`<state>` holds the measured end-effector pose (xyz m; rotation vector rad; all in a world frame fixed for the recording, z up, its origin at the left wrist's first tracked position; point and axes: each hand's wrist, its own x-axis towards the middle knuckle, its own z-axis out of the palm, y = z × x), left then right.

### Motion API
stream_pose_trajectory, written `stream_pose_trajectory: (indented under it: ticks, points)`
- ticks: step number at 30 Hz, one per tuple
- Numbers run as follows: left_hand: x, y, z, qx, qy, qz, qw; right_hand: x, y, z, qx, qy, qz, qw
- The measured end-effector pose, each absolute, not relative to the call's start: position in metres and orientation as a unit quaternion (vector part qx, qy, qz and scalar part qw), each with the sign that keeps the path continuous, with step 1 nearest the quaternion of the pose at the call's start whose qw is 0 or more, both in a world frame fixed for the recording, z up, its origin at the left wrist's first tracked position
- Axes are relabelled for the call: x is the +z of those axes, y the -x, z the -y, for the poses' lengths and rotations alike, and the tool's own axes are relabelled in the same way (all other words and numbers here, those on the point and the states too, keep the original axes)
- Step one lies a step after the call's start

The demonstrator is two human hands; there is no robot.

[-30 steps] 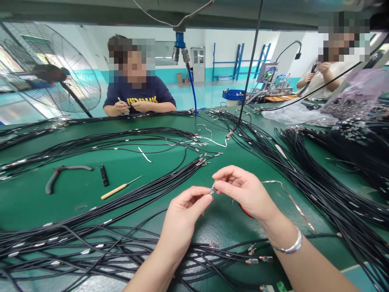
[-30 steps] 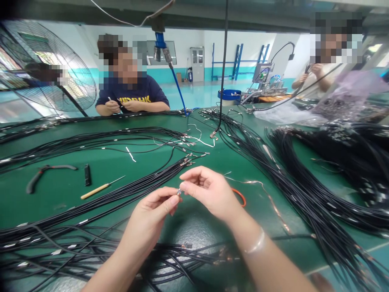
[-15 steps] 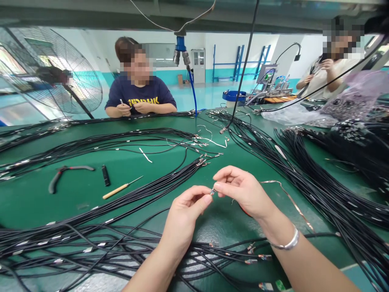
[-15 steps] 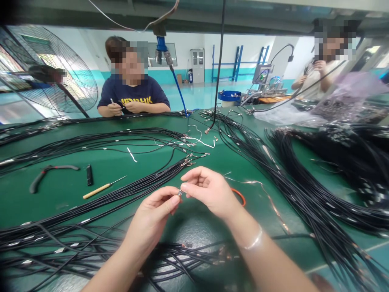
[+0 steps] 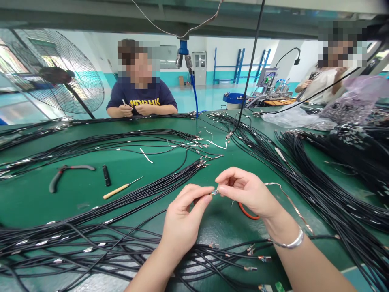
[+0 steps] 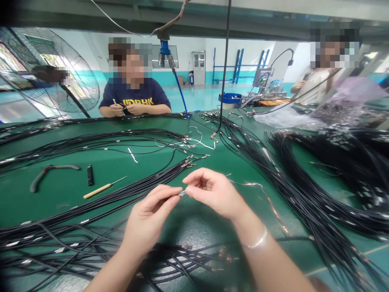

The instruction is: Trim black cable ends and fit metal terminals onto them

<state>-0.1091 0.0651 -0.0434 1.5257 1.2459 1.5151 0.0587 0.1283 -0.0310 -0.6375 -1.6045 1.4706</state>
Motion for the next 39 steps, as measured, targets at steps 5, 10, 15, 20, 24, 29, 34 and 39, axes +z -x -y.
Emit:
stream_pose_trajectory:
  ticks: [5, 10, 15, 20, 24, 29, 34, 39]
  points:
    - [-0.045, 0.108, -0.065, 0.583, -0.585, -0.471, 0.311, -0.032, -0.059, -0.129, 0.594, 0.252, 0.639, 0.42]
    - [-0.044, 0.107, -0.064, 0.587, -0.577, -0.501, 0.268, -0.032, -0.058, -0.127, 0.581, 0.258, 0.647, 0.422]
    - [-0.041, 0.103, -0.047, 0.596, -0.504, -0.559, 0.278, -0.031, -0.06, -0.099, 0.467, 0.362, 0.631, 0.502]
    - [-0.051, 0.082, -0.02, 0.524, -0.321, -0.458, 0.643, -0.044, -0.055, -0.044, 0.359, 0.443, 0.606, 0.555]
    - [-0.061, 0.073, -0.008, 0.538, -0.168, -0.354, 0.746, -0.06, -0.056, -0.012, 0.342, 0.472, 0.608, 0.539]
    - [-0.061, 0.088, -0.001, 0.516, -0.184, -0.386, 0.742, -0.068, -0.1, -0.041, 0.261, 0.513, 0.718, 0.392]
    - [-0.057, 0.102, 0.008, 0.525, -0.209, -0.39, 0.727, -0.086, -0.134, -0.104, 0.139, 0.569, 0.766, 0.263]
    - [-0.057, 0.111, 0.014, 0.534, -0.22, -0.391, 0.717, -0.096, -0.129, -0.128, 0.187, 0.584, 0.756, 0.227]
